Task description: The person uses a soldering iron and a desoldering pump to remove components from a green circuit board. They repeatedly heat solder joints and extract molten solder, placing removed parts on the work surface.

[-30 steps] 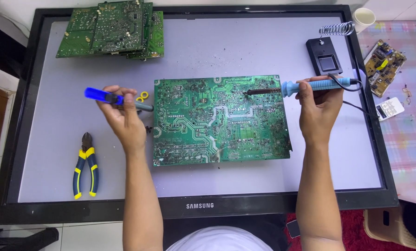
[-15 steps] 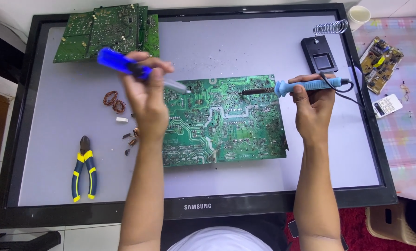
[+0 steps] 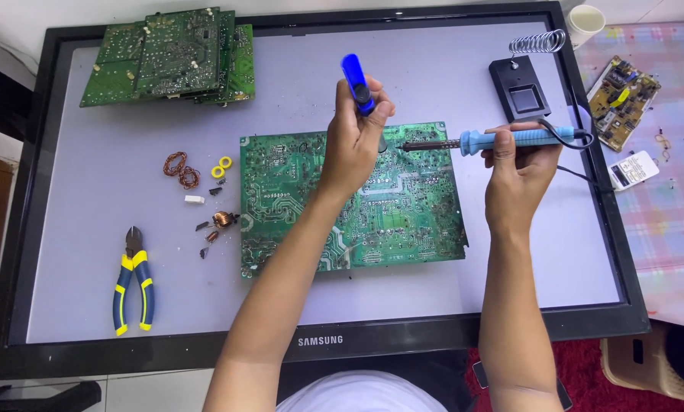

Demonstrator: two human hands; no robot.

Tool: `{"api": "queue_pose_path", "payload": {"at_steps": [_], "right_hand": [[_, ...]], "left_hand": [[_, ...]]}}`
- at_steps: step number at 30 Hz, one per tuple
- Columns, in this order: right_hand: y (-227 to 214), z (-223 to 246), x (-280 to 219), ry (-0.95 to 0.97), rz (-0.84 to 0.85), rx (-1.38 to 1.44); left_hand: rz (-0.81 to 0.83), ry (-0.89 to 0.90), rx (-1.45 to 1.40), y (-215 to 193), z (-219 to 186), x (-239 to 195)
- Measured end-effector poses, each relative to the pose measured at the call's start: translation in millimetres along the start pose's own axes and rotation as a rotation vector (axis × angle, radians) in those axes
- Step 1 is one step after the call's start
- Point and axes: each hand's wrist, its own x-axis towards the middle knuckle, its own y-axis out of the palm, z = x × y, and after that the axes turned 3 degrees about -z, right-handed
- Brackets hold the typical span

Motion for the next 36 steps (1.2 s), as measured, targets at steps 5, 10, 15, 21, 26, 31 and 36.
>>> {"api": "queue_pose_path", "payload": {"at_steps": [5, 10, 15, 21, 26, 31, 36], "right_hand": [[-4, 3, 2, -0.033, -0.004, 0.011], [-8, 3, 3, -0.023, -0.016, 0.03], [-14, 1, 6, -0.017, -0.049, 0.024], [-13, -3, 7, 0.024, -0.028, 0.065], [-4, -3, 2, 0.019, -0.006, 0.074], [-3, -26, 4, -0.079, 0.02, 0.019], [7, -7, -2, 0.071, 0.023, 0.081]], "left_hand": [[0.009, -0.007, 0.046, 7, 15, -2], [0.019, -0.012, 0.101, 13, 20, -2], [0.13, 0.053, 0.142, 19, 27, -1], [-0.009, 0.001, 0.057, 11, 52, 0], [-0.195, 0.011, 0.106, -32, 11, -9], [-0.378, 0.118, 0.146, -93, -28, -26], [-0.648, 0.197, 0.143, -174, -16, -52]]}}
